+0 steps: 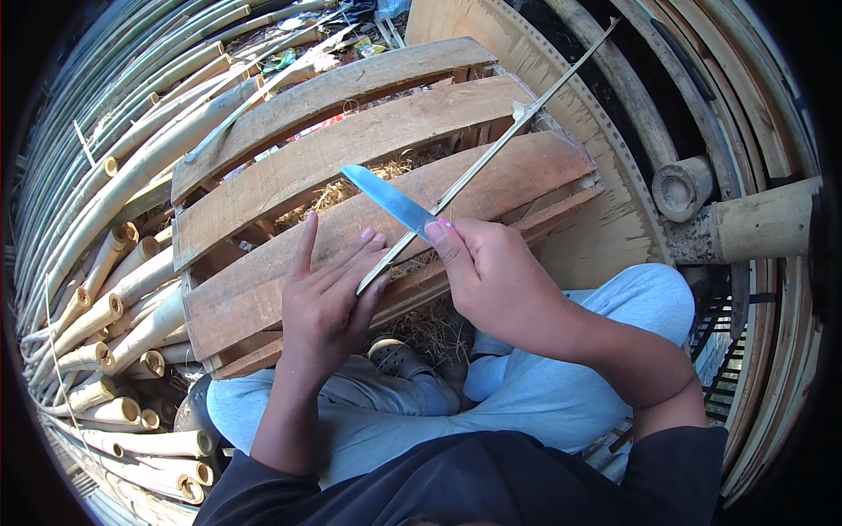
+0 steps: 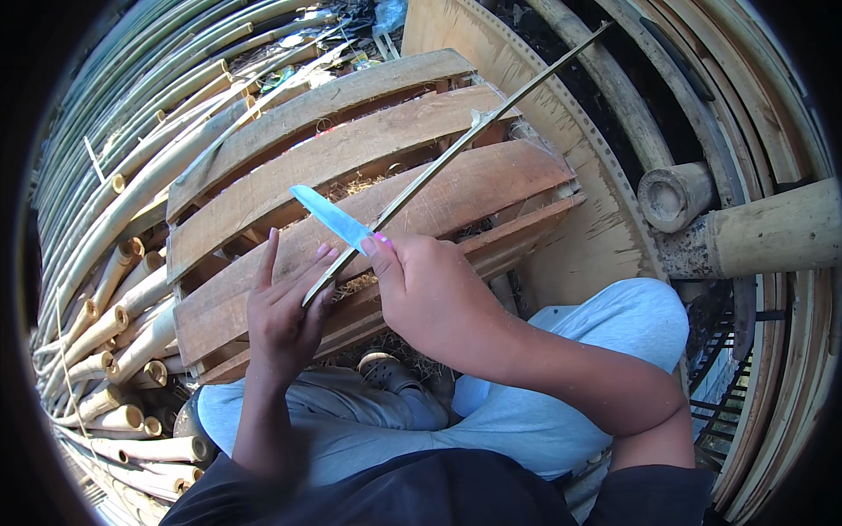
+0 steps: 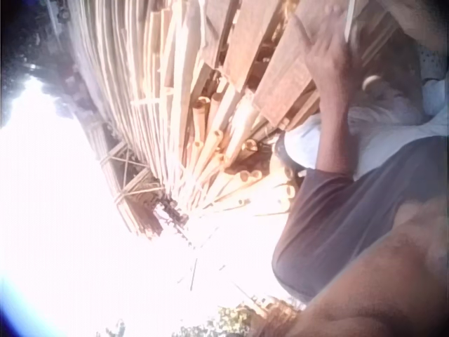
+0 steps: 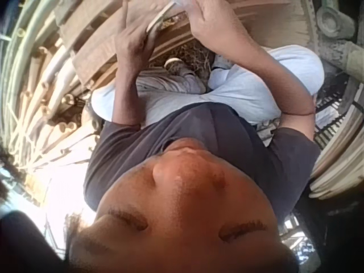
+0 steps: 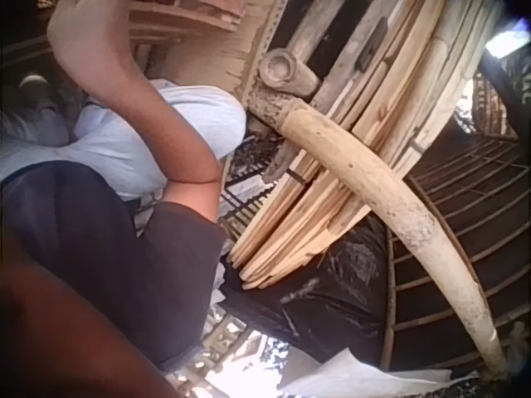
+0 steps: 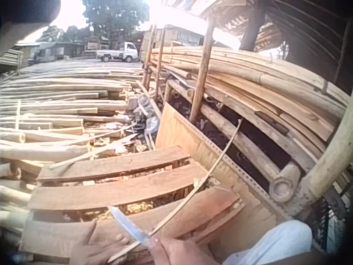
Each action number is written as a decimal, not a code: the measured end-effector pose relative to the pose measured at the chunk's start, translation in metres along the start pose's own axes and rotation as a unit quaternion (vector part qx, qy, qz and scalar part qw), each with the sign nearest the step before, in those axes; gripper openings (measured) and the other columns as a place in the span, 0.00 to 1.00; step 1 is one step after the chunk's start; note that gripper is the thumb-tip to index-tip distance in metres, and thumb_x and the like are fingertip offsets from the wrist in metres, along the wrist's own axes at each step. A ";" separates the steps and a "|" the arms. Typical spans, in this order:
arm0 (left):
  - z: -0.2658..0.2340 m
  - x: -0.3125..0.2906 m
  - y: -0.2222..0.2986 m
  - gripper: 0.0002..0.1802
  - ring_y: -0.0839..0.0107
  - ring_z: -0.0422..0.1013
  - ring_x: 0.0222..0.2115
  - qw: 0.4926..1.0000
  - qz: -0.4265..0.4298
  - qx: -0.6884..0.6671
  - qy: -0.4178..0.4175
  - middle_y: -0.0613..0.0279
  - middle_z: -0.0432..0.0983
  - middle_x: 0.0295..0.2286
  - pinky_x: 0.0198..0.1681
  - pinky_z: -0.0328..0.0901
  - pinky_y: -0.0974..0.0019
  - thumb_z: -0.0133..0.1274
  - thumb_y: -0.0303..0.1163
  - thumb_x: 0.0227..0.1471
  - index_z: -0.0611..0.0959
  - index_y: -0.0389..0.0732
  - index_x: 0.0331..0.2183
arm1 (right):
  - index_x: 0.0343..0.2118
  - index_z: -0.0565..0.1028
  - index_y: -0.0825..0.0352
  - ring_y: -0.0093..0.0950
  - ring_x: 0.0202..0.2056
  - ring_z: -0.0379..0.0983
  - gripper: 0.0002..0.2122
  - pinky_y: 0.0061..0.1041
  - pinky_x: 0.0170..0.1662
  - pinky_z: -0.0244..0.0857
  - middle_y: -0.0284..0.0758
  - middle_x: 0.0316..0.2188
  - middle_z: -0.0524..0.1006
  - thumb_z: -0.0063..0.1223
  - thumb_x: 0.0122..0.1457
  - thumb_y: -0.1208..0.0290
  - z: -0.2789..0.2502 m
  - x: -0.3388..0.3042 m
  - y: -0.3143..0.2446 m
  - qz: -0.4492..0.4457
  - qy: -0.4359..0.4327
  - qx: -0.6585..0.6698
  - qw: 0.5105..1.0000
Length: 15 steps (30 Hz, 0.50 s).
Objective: The person is using a knife to shave and whittle a strip of bamboo while sitting in a yard.
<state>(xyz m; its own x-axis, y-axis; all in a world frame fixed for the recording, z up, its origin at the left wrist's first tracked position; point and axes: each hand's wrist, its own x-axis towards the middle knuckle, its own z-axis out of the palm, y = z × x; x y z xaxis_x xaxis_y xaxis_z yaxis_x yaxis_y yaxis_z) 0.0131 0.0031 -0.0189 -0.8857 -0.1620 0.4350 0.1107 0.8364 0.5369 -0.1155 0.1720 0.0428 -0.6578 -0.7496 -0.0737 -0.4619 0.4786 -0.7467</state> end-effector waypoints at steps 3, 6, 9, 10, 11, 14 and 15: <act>-0.003 -0.003 -0.001 0.13 0.63 0.76 0.52 1.000 -0.014 0.000 -0.005 0.57 0.83 0.45 0.70 0.47 0.39 0.59 0.26 0.55 0.85 0.39 0.44 | 0.25 0.73 0.75 0.52 0.19 0.70 0.22 0.45 0.29 0.65 0.50 0.15 0.71 0.41 0.73 0.62 -0.031 0.033 0.013 0.112 0.095 0.014 0.989; -0.004 -0.001 -0.002 0.13 0.63 0.76 0.52 1.000 -0.017 -0.012 -0.012 0.56 0.83 0.45 0.70 0.47 0.39 0.58 0.26 0.56 0.85 0.39 0.44 | 0.26 0.73 0.75 0.48 0.19 0.71 0.24 0.41 0.26 0.63 0.49 0.15 0.72 0.40 0.73 0.60 -0.014 0.023 0.016 0.075 0.091 -0.002 0.993; -0.003 0.001 -0.001 0.13 0.62 0.77 0.52 0.999 -0.022 -0.026 -0.019 0.56 0.83 0.45 0.70 0.47 0.39 0.58 0.26 0.57 0.85 0.39 0.45 | 0.26 0.73 0.75 0.38 0.17 0.71 0.25 0.37 0.24 0.61 0.45 0.14 0.71 0.38 0.74 0.59 -0.002 0.013 0.010 -0.016 0.054 -0.004 0.998; -0.005 -0.001 -0.002 0.13 0.62 0.77 0.51 0.999 -0.034 -0.027 -0.018 0.56 0.84 0.44 0.70 0.47 0.39 0.57 0.26 0.57 0.85 0.39 0.45 | 0.26 0.73 0.75 0.40 0.18 0.71 0.23 0.39 0.26 0.62 0.47 0.15 0.71 0.40 0.74 0.60 -0.016 0.024 0.007 0.053 0.071 -0.002 0.996; -0.006 -0.002 -0.003 0.13 0.62 0.77 0.51 0.999 -0.038 -0.024 -0.019 0.56 0.84 0.44 0.70 0.47 0.39 0.57 0.26 0.57 0.85 0.39 0.45 | 0.26 0.73 0.76 0.42 0.19 0.72 0.22 0.41 0.27 0.63 0.48 0.16 0.71 0.41 0.73 0.62 -0.027 0.036 0.008 0.123 0.087 0.000 0.989; -0.006 0.000 -0.005 0.14 0.61 0.79 0.49 0.998 -0.030 -0.046 -0.023 0.55 0.84 0.43 0.70 0.47 0.39 0.57 0.26 0.57 0.85 0.39 0.46 | 0.26 0.73 0.75 0.38 0.18 0.68 0.23 0.38 0.26 0.61 0.46 0.15 0.70 0.40 0.74 0.60 -0.017 0.029 0.016 0.089 0.114 -0.019 0.989; -0.006 -0.001 -0.007 0.14 0.61 0.79 0.47 0.998 -0.032 -0.050 -0.021 0.55 0.84 0.43 0.70 0.47 0.40 0.57 0.26 0.57 0.85 0.39 0.46 | 0.26 0.73 0.74 0.35 0.16 0.67 0.24 0.36 0.24 0.60 0.43 0.14 0.70 0.39 0.74 0.59 -0.007 0.024 0.018 0.040 0.102 -0.013 0.994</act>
<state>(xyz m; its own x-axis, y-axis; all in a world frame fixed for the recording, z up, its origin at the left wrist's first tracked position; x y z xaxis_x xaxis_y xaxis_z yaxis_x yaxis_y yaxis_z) 0.0161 -0.0055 -0.0186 -0.9105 -0.1884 0.3682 0.0969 0.7682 0.6328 -0.1437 0.1658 0.0326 -0.7981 -0.6025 0.0054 -0.4171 0.5460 -0.7265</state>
